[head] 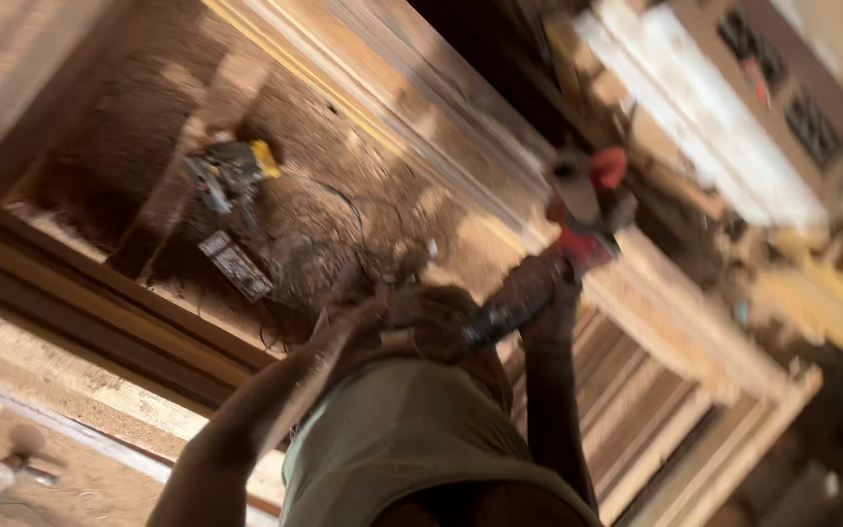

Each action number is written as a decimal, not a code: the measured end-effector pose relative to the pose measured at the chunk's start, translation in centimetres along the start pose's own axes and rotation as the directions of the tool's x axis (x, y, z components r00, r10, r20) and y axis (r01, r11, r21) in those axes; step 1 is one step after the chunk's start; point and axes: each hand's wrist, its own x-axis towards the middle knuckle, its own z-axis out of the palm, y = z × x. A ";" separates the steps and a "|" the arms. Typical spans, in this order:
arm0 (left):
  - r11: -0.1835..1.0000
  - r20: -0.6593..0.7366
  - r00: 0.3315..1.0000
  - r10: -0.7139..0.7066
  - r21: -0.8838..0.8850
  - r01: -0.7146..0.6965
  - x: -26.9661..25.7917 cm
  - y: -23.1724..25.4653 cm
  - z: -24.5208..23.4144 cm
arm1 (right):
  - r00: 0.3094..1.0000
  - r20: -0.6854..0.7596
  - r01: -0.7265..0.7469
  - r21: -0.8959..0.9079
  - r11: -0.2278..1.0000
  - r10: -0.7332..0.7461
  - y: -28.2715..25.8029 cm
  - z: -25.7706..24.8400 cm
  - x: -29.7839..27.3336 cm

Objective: The person sands the surface of a wooden frame using a power sander.

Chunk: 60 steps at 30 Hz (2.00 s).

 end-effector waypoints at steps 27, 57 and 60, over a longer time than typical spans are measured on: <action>0.908 0.537 0.747 -0.391 0.093 0.409 29.3 2.1 16.6 | 0.525 -0.846 -0.074 -0.149 0.986 -0.089 0.5 -27.3 7.0; 0.973 -0.085 0.975 -0.203 -0.131 0.191 19.7 12.2 -27.7 | 0.877 -0.470 -0.221 -0.587 0.779 -0.105 31.1 2.0 37.2; 0.975 -0.161 0.969 -0.188 -0.152 0.164 19.4 10.5 -28.7 | 0.880 -0.471 -0.292 -0.636 0.715 -0.059 30.8 4.8 39.8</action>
